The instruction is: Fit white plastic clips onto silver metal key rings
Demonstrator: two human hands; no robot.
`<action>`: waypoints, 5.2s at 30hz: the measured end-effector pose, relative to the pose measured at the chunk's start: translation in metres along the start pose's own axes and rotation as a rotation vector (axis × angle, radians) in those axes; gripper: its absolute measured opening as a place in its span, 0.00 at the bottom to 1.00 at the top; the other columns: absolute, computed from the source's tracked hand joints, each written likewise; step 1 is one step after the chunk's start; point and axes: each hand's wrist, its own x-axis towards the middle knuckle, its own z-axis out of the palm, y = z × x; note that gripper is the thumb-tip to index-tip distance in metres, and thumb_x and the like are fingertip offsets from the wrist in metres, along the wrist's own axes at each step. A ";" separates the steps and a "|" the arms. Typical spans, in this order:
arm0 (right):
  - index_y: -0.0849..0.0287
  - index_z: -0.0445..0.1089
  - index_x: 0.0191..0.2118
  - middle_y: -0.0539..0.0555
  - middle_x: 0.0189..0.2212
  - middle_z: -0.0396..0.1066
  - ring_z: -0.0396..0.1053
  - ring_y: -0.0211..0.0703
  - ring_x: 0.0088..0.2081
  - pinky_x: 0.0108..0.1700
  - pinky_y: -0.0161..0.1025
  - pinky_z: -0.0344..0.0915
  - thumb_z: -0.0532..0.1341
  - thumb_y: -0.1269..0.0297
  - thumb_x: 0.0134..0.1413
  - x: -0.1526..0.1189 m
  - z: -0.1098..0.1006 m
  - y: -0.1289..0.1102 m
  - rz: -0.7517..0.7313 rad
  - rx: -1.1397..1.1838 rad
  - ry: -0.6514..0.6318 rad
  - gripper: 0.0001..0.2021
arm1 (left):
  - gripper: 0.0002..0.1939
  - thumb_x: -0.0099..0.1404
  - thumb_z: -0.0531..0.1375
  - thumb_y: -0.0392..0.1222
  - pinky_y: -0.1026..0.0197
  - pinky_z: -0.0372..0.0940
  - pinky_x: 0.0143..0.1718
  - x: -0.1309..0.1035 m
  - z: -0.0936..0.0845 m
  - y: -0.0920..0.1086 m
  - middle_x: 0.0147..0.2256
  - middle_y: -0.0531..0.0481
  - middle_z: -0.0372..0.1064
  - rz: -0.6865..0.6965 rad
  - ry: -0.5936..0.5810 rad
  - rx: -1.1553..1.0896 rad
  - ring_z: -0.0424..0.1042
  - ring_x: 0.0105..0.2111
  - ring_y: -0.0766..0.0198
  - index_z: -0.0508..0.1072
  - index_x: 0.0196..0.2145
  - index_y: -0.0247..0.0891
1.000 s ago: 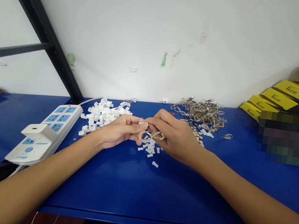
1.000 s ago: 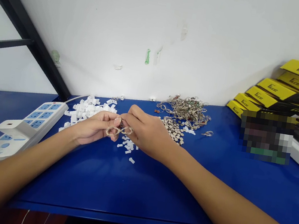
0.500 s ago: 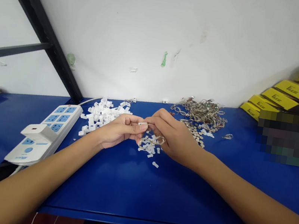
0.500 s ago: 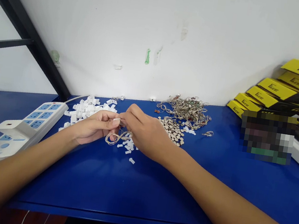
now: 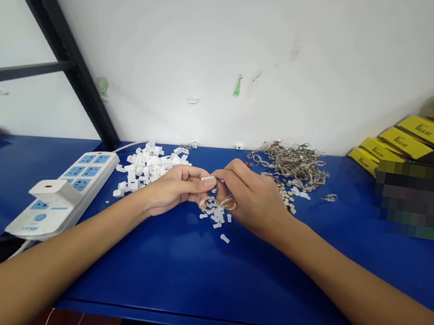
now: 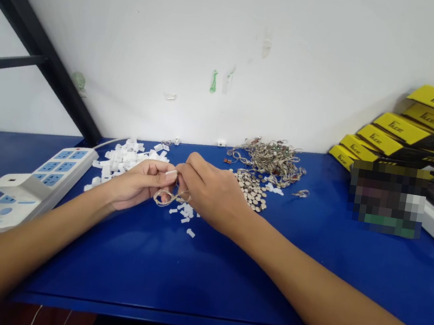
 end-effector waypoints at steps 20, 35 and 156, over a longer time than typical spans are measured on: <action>0.60 0.72 0.52 0.57 0.41 0.72 0.70 0.38 0.36 0.33 0.35 0.66 0.52 0.75 0.70 -0.006 0.003 0.015 0.044 0.394 -0.090 0.14 | 0.13 0.63 0.72 0.47 0.65 0.71 0.34 0.002 -0.015 -0.003 0.26 0.52 0.75 0.056 0.042 0.155 0.74 0.26 0.69 0.80 0.39 0.34; 0.61 0.72 0.47 0.52 0.36 0.73 0.68 0.34 0.30 0.27 0.34 0.60 0.56 0.71 0.69 -0.002 -0.001 0.014 -0.078 0.169 0.000 0.09 | 0.12 0.62 0.72 0.45 0.66 0.70 0.32 0.003 -0.017 -0.002 0.27 0.50 0.77 0.039 0.022 0.177 0.75 0.27 0.68 0.81 0.38 0.34; 0.61 0.75 0.47 0.57 0.39 0.73 0.69 0.38 0.34 0.31 0.36 0.66 0.56 0.71 0.67 -0.004 0.006 0.011 0.217 0.493 0.001 0.11 | 0.22 0.63 0.72 0.49 0.61 0.75 0.35 0.005 -0.004 -0.011 0.29 0.48 0.78 0.137 0.173 0.248 0.78 0.28 0.64 0.80 0.50 0.34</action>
